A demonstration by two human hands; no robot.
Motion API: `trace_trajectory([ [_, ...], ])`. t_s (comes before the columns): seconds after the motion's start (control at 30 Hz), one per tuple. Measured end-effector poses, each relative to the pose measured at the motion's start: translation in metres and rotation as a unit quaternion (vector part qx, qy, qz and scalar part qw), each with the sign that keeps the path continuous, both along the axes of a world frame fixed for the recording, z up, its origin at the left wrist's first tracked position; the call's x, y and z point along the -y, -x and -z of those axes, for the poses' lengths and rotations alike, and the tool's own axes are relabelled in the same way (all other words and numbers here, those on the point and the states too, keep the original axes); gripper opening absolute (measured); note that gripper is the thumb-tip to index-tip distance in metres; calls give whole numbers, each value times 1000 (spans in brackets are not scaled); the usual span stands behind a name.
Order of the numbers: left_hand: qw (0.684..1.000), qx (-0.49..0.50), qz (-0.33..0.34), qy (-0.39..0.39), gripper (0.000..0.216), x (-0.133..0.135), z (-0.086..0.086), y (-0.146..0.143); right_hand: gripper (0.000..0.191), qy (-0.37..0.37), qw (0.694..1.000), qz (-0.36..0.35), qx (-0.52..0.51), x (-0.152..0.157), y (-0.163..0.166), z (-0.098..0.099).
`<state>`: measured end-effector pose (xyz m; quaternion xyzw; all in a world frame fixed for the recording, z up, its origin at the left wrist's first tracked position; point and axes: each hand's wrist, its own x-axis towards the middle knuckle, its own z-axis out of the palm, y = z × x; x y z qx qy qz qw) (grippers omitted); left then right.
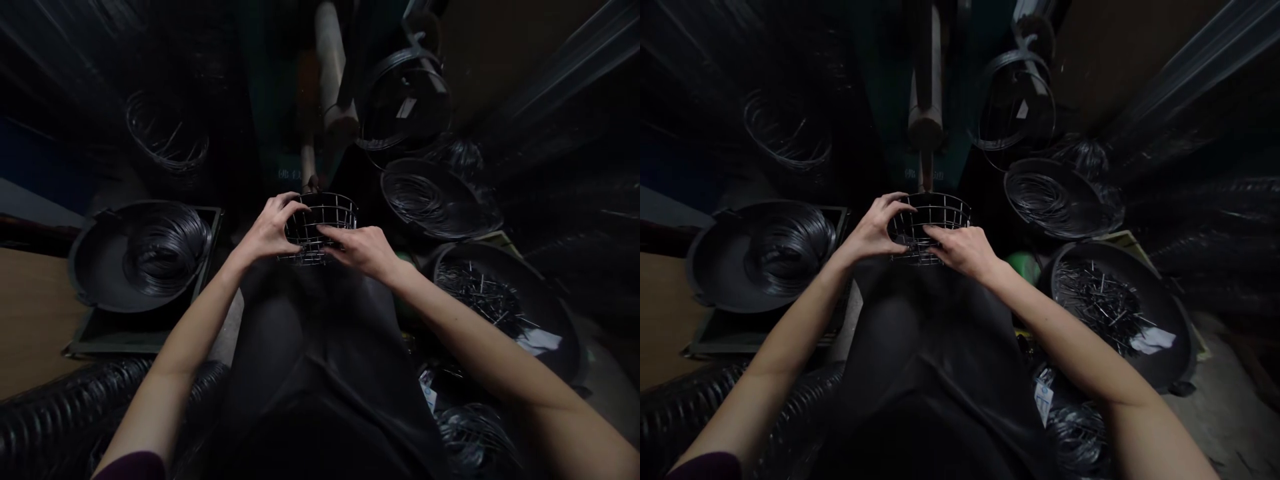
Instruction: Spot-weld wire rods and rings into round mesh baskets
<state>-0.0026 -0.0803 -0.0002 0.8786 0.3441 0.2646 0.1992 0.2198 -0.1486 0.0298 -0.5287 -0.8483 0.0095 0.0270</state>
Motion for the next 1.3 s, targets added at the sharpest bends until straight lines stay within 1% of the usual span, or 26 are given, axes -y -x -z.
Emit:
trace_trajectory([
  [0.07, 1000, 3, 3, 1, 70, 1, -1, -2, 47, -7, 1000, 6, 6, 0, 2, 1],
  [0.13, 1000, 2, 5, 3, 68, 2, -1, -3, 43, -22, 1000, 9, 7, 1, 4, 5],
  [0.3, 1000, 12, 2, 5, 67, -1, -2, -6, 39, -82, 996, 15, 11, 3, 7, 13],
  [0.43, 1000, 11, 2, 12, 66, 4, -5, -5, 34, -127, 992, -4, 17, 6, 7, 14],
  [0.6, 1000, 8, -9, 5, 68, 13, -12, -2, 31, -177, 983, -43, -5, 10, 3, 12],
  [0.7, 1000, 10, -4, 15, 68, 8, -13, -3, 31, -173, 984, -42, -5, 6, 1, 11],
  [0.83, 1000, 13, 4, 28, 69, -4, -10, -5, 29, -174, 984, -33, 6, -3, 1, 11],
  [1.07, 1000, 28, 4, -4, 68, -9, -8, -5, 30, -174, 984, -21, 13, -8, 2, 12],
  [1.3, 1000, 28, 2, -5, 68, -16, -9, -7, 30, -181, 983, -19, 11, -13, 1, 9],
])
